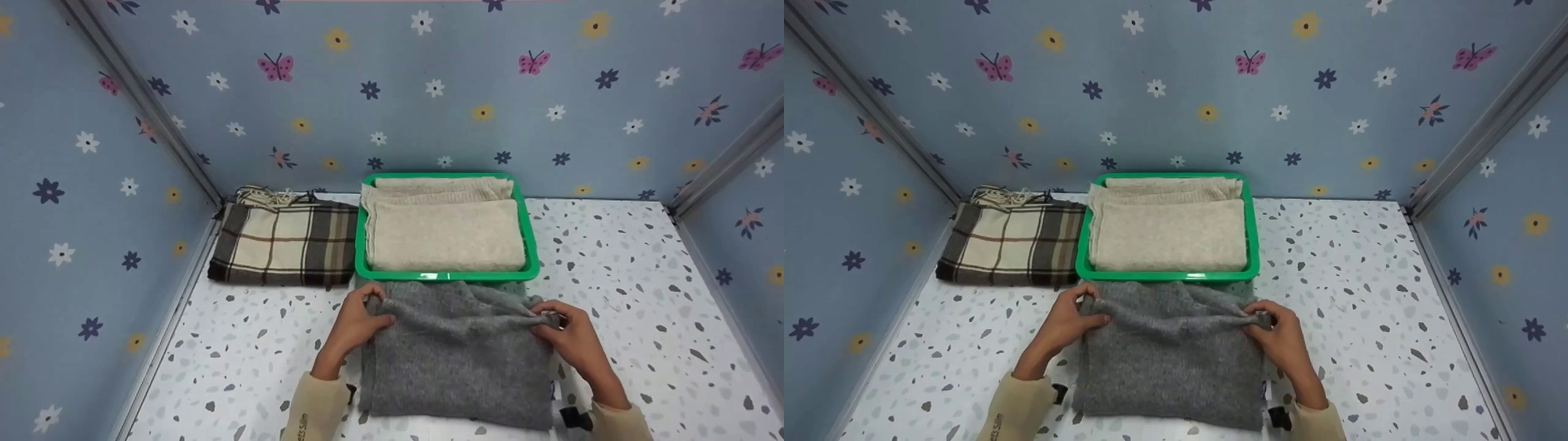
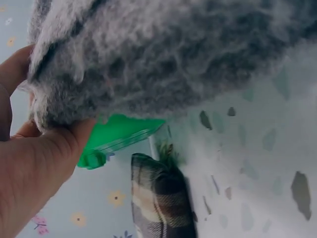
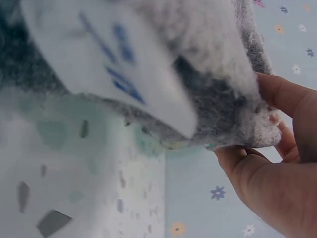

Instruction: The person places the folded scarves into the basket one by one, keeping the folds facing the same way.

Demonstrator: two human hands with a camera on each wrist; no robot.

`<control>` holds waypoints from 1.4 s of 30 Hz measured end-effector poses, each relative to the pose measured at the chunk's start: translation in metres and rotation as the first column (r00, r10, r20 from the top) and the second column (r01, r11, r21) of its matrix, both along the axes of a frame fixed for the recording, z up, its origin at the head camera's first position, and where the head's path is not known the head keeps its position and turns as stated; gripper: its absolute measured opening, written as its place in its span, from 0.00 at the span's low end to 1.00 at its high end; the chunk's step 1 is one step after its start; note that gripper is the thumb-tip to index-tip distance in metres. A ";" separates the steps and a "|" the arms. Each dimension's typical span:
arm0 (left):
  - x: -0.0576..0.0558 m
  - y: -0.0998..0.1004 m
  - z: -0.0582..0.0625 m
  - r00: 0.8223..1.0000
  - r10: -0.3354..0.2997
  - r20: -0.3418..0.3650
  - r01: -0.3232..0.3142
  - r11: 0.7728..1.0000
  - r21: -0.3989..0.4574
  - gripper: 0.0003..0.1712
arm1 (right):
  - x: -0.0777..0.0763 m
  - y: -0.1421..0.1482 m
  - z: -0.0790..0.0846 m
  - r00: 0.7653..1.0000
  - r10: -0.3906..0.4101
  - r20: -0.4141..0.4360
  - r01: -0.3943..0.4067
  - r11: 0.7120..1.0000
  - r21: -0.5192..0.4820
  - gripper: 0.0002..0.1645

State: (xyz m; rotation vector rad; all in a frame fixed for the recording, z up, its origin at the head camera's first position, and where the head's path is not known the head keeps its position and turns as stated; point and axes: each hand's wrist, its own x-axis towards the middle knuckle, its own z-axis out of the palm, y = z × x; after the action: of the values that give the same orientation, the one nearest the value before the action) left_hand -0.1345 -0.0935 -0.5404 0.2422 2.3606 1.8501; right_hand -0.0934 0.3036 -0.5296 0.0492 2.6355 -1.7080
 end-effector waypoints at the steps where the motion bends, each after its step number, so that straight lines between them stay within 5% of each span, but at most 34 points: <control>1: 0.001 0.000 0.002 1.000 -0.006 -0.013 0.006 1.000 0.001 0.15 | 0.000 0.001 0.002 1.000 0.001 -0.009 -0.001 1.000 0.003 0.14; 11: 0.004 -0.001 0.016 0.992 -0.065 -0.104 0.068 0.997 0.022 0.14 | 0.003 0.006 0.020 0.995 0.017 -0.101 -0.016 1.000 0.012 0.15; 23: 0.008 -0.004 0.031 0.986 -0.054 -0.155 0.062 0.997 0.043 0.11 | 0.008 0.014 0.037 0.980 -0.009 -0.201 -0.003 0.998 -0.062 0.18; 42: -0.004 -0.017 0.062 0.966 -0.170 -0.193 0.157 0.984 -0.082 0.17 | -0.001 0.018 0.050 0.954 0.061 -0.293 -0.071 0.997 -0.025 0.21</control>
State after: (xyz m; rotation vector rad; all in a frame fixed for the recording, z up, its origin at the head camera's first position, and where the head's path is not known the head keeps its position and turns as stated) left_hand -0.1390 -0.1102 -0.4783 0.6235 2.4379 1.7417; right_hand -0.0945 0.3212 -0.4794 -0.3131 2.7652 -1.8686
